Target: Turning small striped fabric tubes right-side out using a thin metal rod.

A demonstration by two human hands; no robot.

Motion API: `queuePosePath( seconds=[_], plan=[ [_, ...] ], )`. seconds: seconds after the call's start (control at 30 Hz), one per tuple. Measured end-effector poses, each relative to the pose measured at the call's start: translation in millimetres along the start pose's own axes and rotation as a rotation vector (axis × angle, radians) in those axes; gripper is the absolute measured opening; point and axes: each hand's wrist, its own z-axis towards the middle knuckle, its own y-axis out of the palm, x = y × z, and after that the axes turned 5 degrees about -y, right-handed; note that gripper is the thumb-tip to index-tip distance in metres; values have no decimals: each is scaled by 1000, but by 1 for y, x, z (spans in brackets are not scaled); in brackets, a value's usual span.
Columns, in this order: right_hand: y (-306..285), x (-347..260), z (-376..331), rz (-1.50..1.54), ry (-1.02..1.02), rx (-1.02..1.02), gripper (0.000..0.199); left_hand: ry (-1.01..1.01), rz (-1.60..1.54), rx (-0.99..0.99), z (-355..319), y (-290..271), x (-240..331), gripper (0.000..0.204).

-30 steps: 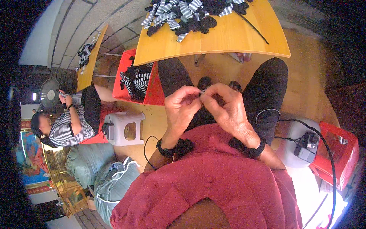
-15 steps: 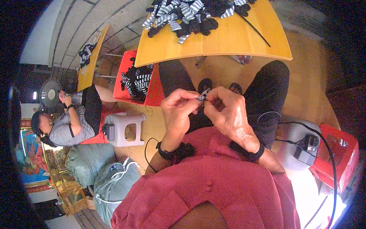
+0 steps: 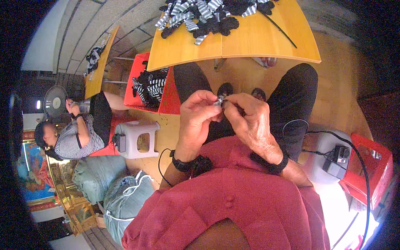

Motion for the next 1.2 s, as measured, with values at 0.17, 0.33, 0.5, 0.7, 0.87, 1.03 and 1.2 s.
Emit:
queuePosePath(
  seconds=[0.17, 0.33, 0.5, 0.7, 0.87, 1.03, 1.2],
  plan=[
    [-3, -14, 4, 215, 175, -1, 11, 61, 109, 97, 3, 3, -2, 12],
    [-9, 1, 4, 473, 374, -101, 13, 82, 148, 47, 7, 4, 1, 8],
    [-2, 1, 2, 277, 281, 25, 11, 106, 117, 119, 12, 1, -4, 7],
    [5, 3, 0, 182, 150, -22, 24, 237, 159, 151, 6, 4, -12, 9],
    [-4, -7, 2, 219, 257, -86, 19, 197, 168, 64, -2, 0, -2, 11],
    [-6, -10, 3, 300, 241, -104, 12, 171, 139, 44, -1, 4, 6, 9],
    [-6, -12, 2, 268, 245, -114, 9, 100, 99, 49, 0, 3, 13, 9]
  ],
)
